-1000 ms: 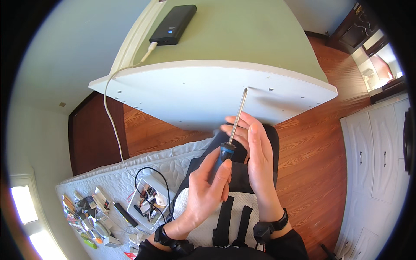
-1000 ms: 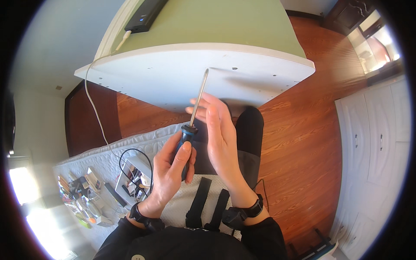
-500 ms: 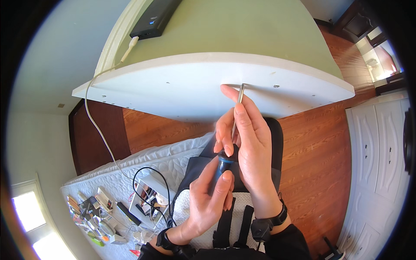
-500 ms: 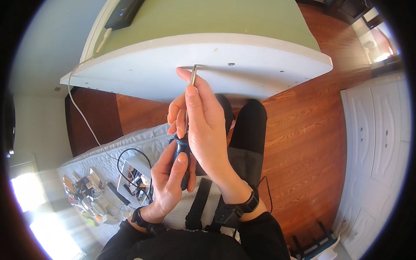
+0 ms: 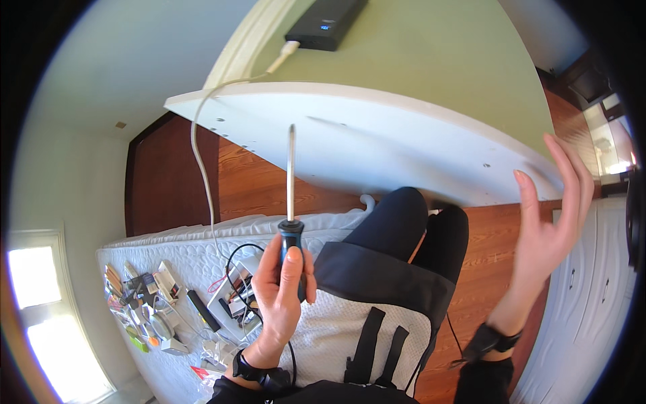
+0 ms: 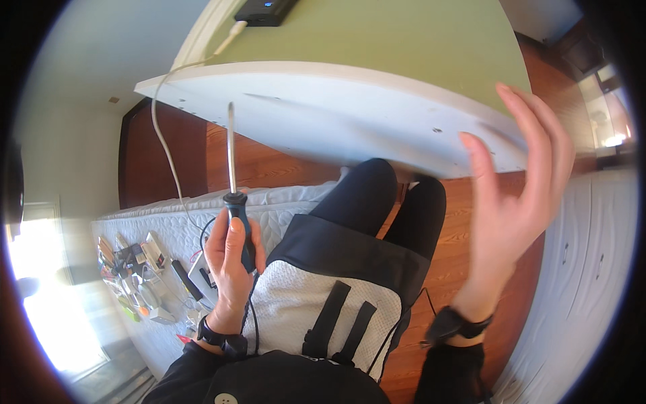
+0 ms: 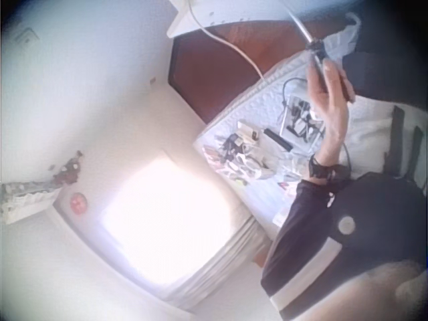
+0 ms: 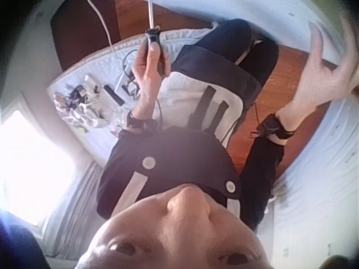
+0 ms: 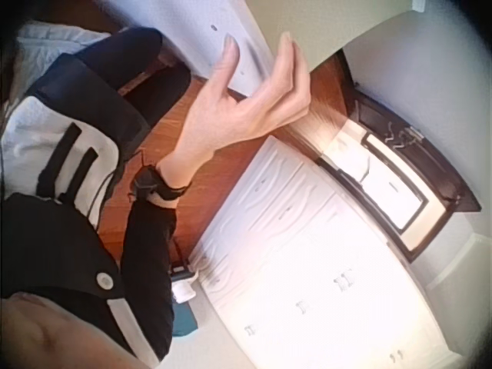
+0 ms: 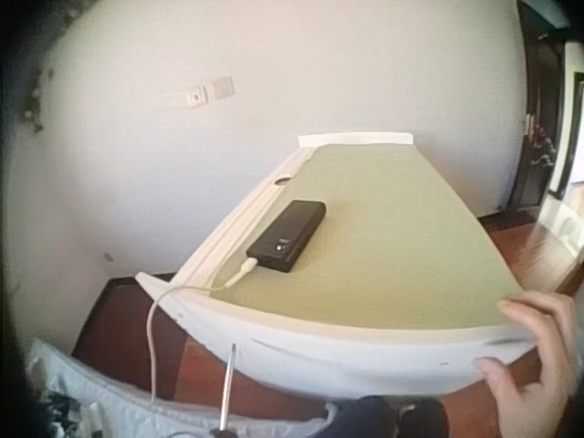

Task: The person assembles a white furniture panel by driving screws into pre-drilled holes using a handheld electric screwdriver and a manual screwdriver. They repeatedly switch between tools, insert screws, and tighten them along the panel edge while working on a mattress-covered floor.

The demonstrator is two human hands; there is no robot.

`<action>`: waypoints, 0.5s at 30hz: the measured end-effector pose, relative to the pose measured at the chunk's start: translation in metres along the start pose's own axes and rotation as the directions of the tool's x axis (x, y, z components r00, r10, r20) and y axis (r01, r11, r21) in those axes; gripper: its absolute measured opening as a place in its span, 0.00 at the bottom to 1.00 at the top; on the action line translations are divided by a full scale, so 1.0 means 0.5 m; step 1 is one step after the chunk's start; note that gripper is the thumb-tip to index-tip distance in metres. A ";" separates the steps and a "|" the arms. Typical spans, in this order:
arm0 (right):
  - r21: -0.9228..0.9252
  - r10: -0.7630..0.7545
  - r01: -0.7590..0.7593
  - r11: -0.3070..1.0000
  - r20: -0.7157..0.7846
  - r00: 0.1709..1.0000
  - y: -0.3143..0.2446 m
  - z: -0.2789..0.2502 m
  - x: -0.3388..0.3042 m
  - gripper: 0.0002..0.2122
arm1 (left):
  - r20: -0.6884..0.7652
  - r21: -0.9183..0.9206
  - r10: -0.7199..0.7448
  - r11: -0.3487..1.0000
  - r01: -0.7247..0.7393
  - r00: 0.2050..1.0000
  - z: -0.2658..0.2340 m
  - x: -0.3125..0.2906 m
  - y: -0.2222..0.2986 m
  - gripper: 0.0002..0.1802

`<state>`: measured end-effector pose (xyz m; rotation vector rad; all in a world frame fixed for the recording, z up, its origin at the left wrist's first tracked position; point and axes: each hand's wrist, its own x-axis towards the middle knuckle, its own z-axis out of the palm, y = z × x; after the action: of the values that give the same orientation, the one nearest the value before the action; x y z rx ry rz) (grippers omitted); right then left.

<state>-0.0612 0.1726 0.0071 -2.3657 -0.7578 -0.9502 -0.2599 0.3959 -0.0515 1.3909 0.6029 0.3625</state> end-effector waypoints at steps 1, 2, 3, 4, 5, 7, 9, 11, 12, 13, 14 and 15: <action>0.034 0.016 -0.019 0.999 0.072 0.997 0.018 -0.006 0.017 0.18 | -0.027 -0.030 0.016 0.999 -0.017 0.999 -0.010 0.002 -0.002 0.25; 0.036 0.071 -0.079 0.996 0.168 0.983 0.027 -0.007 0.031 0.19 | -0.058 -0.054 -0.018 0.998 0.014 0.998 -0.021 0.006 -0.004 0.24; 0.091 0.086 -0.106 0.990 0.201 0.976 0.027 -0.013 0.042 0.19 | -0.073 -0.083 -0.045 0.996 0.039 0.996 -0.029 0.007 -0.005 0.22; 0.109 0.009 -0.032 0.993 0.205 0.979 0.016 -0.014 0.050 0.19 | -0.095 -0.119 -0.066 0.991 0.054 0.993 -0.037 0.009 -0.008 0.21; 0.106 -0.041 0.018 0.994 0.219 0.975 -0.001 -0.013 0.057 0.19 | -0.096 -0.153 -0.082 0.986 0.067 0.992 -0.045 0.010 -0.013 0.20; 0.159 -0.114 0.074 0.985 0.262 0.958 -0.046 0.006 0.075 0.20 | -0.085 -0.084 -0.114 0.991 0.107 0.990 -0.068 0.002 -0.026 0.19; 0.233 -0.138 0.064 0.970 0.320 0.937 -0.102 0.043 0.086 0.21 | -0.074 0.000 -0.130 0.991 0.131 0.989 -0.113 -0.020 -0.038 0.19; 0.245 -0.191 0.114 0.963 0.318 0.929 -0.153 0.091 0.096 0.21 | -0.067 0.315 -0.066 0.945 0.084 0.996 -0.195 -0.040 -0.046 0.19; 0.212 -0.234 0.177 0.961 0.282 0.930 -0.174 0.119 0.102 0.21 | -0.060 0.475 -0.040 0.878 0.064 0.997 -0.238 -0.051 -0.048 0.19; 0.170 -0.275 0.238 0.956 0.250 0.928 -0.195 0.144 0.105 0.21 | -0.143 0.430 -0.059 0.895 0.115 0.988 -0.278 -0.070 -0.051 0.18; 0.123 -0.281 0.258 0.958 0.245 0.928 -0.211 0.163 0.106 0.21 | -0.221 0.379 -0.104 0.907 0.183 0.970 -0.316 -0.089 -0.052 0.18; 0.069 -0.284 0.275 0.959 0.238 0.929 -0.225 0.178 0.106 0.21 | -0.279 0.359 -0.089 0.914 0.190 0.956 -0.354 -0.103 -0.049 0.18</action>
<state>-0.0597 0.3254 0.0134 -2.4146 -1.2249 -0.7490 -0.4082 0.5046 -0.0780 1.6752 1.0271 0.3212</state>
